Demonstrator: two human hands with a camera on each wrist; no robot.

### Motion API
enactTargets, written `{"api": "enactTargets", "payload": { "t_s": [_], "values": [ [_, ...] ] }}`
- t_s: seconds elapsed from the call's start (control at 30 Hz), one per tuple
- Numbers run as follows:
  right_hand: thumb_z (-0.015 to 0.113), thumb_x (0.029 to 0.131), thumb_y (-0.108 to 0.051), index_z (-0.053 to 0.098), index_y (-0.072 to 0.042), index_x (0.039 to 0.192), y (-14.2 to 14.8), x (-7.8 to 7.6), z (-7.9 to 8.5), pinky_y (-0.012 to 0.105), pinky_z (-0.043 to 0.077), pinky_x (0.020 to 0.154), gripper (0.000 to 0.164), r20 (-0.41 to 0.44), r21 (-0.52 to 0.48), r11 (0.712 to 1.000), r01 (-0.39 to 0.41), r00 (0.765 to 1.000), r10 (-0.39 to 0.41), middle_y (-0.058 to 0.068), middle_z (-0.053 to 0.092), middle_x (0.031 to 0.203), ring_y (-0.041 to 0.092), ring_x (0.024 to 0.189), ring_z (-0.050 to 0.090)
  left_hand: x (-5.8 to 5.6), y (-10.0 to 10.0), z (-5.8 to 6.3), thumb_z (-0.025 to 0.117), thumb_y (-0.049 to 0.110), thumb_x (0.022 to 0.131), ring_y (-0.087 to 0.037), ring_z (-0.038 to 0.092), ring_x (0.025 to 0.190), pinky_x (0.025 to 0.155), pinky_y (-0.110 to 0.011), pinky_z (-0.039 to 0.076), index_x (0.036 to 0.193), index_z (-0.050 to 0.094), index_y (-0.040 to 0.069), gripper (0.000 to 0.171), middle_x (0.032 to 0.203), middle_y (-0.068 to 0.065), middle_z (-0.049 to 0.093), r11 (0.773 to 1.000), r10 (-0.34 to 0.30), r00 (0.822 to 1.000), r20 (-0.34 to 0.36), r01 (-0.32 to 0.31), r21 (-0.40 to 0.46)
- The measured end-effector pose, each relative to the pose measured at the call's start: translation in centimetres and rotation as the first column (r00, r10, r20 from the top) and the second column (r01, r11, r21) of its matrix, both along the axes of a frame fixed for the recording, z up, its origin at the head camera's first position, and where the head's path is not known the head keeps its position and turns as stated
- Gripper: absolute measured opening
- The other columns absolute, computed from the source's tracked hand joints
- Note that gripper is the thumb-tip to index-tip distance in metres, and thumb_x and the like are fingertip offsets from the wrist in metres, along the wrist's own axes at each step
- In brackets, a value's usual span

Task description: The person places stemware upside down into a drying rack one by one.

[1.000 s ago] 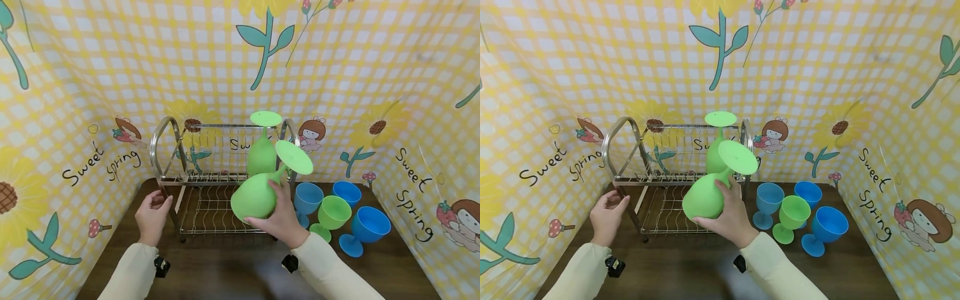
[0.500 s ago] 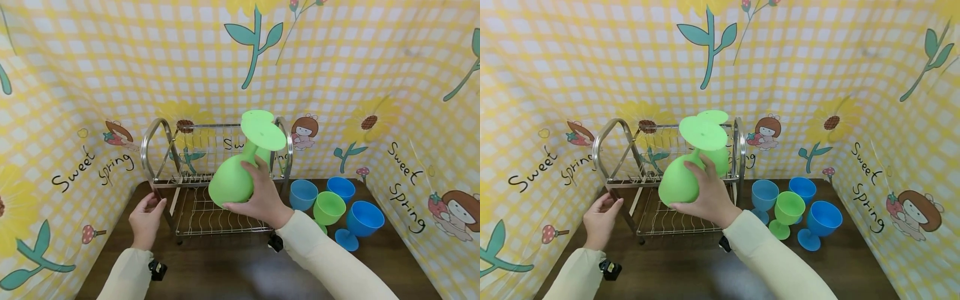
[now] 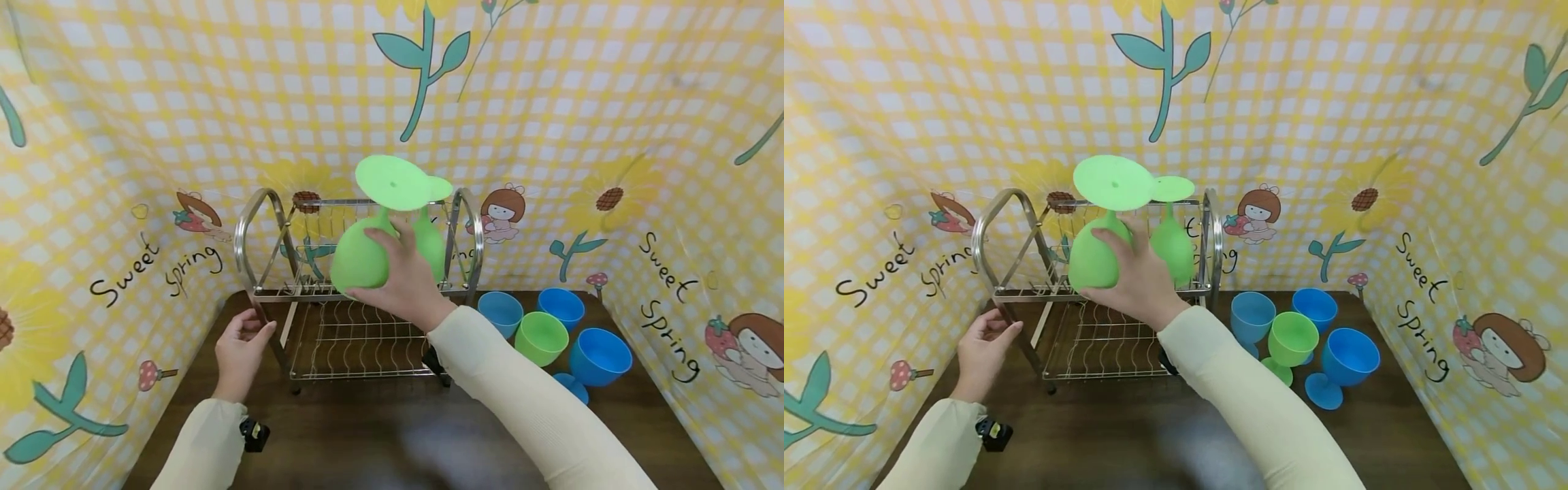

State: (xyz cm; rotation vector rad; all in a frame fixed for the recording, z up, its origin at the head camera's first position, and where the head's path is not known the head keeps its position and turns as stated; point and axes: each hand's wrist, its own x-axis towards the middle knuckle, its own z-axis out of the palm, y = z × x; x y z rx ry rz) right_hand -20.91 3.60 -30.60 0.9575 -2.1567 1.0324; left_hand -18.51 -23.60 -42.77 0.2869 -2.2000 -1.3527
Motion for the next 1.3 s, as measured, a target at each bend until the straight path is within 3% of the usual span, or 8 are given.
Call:
{"api": "enactTargets", "payload": {
  "t_s": [0.23, 0.43, 0.57, 0.7, 0.9, 1.17, 1.3],
  "values": [
    [0.088, 0.069, -0.024, 0.042, -0.007, 0.137, -1.2, -1.3, 1.0, 0.052, 0.048, 0.089, 0.083, 0.133, 0.061, 0.995, 0.073, 0.988, -0.081, 0.018, 0.019, 0.145, 0.045, 0.116, 0.049, 0.1, 0.0, 0.0, 0.073, 0.004, 0.083, 0.012, 0.047, 0.064, 0.058, -0.007, 0.040, 0.111, 0.062, -0.008, 0.033, 0.091, -0.014, 0.062, 1.000, 0.010, 1.000, -0.014, -0.010, -0.011],
    [0.086, 0.071, -0.024, 0.042, -0.007, 0.136, -1.2, -2.0, 0.6, 0.052, 0.049, 0.089, 0.081, 0.126, 0.098, 0.992, 0.082, 0.988, -0.094, 0.017, 0.018, 0.142, 0.046, 0.113, 0.051, 0.0, 0.3, 0.0, 0.074, 0.002, 0.081, 0.014, 0.046, 0.063, 0.057, -0.006, 0.040, 0.110, 0.061, -0.011, 0.034, 0.091, -0.022, 0.063, 1.000, -0.006, 0.999, -0.053, 0.005, -0.016],
    [0.086, 0.071, -0.025, 0.041, -0.009, 0.138, -1.3, -2.7, 0.4, 0.052, 0.049, 0.088, 0.082, 0.147, 0.101, 0.989, 0.112, 0.981, -0.126, 0.018, 0.019, 0.145, 0.047, 0.114, 0.051, -0.2, 0.2, 0.0, 0.074, 0.001, 0.080, 0.014, 0.047, 0.064, 0.058, -0.005, 0.040, 0.110, 0.061, -0.012, 0.035, 0.088, -0.020, 0.063, 1.000, -0.010, 0.998, -0.069, 0.010, -0.007],
    [0.085, 0.072, -0.028, 0.041, -0.013, 0.141, -1.6, -3.3, 0.6, 0.052, 0.051, 0.084, 0.084, 0.193, 0.125, 0.980, 0.153, 0.965, -0.175, 0.018, 0.020, 0.149, 0.047, 0.112, 0.052, -0.2, 0.1, 0.0, 0.074, 0.001, 0.080, 0.015, 0.047, 0.064, 0.058, -0.005, 0.040, 0.109, 0.062, -0.011, 0.033, 0.087, -0.018, 0.063, 1.000, -0.004, 0.999, -0.051, 0.003, -0.017],
    [0.084, 0.074, -0.032, 0.037, -0.018, 0.145, -2.0, -4.4, 0.8, 0.051, 0.052, 0.081, 0.086, 0.247, 0.159, 0.971, 0.181, 0.944, -0.217, 0.017, 0.017, 0.151, 0.046, 0.112, 0.052, -0.1, -0.2, -0.1, 0.074, 0.002, 0.081, 0.016, 0.046, 0.063, 0.057, -0.005, 0.039, 0.109, 0.062, -0.009, 0.032, 0.092, -0.024, 0.063, 0.999, 0.007, 1.000, -0.031, -0.008, -0.050],
    [0.083, 0.075, -0.027, 0.040, -0.018, 0.139, -1.6, -5.4, 0.5, 0.043, 0.055, 0.072, 0.078, 0.142, 0.242, 0.959, 0.145, 0.973, -0.183, 0.021, 0.024, 0.148, 0.039, 0.110, 0.053, 0.1, -0.2, 0.3, 0.073, 0.002, 0.082, 0.017, 0.044, 0.064, 0.058, -0.005, 0.039, 0.111, 0.061, -0.009, 0.033, 0.093, -0.025, 0.063, 0.997, -0.018, 1.000, -0.010, 0.017, -0.080],
    [0.083, 0.074, -0.028, 0.041, -0.018, 0.139, -1.9, -5.6, 0.5, 0.043, 0.055, 0.071, 0.078, 0.153, 0.253, 0.957, 0.143, 0.971, -0.186, 0.023, 0.025, 0.147, 0.039, 0.108, 0.054, 0.1, -0.2, 0.2, 0.073, 0.002, 0.082, 0.017, 0.044, 0.064, 0.057, -0.005, 0.039, 0.110, 0.061, -0.009, 0.032, 0.093, -0.025, 0.063, 0.996, -0.013, 1.000, -0.013, 0.012, -0.087]
  ]
}}
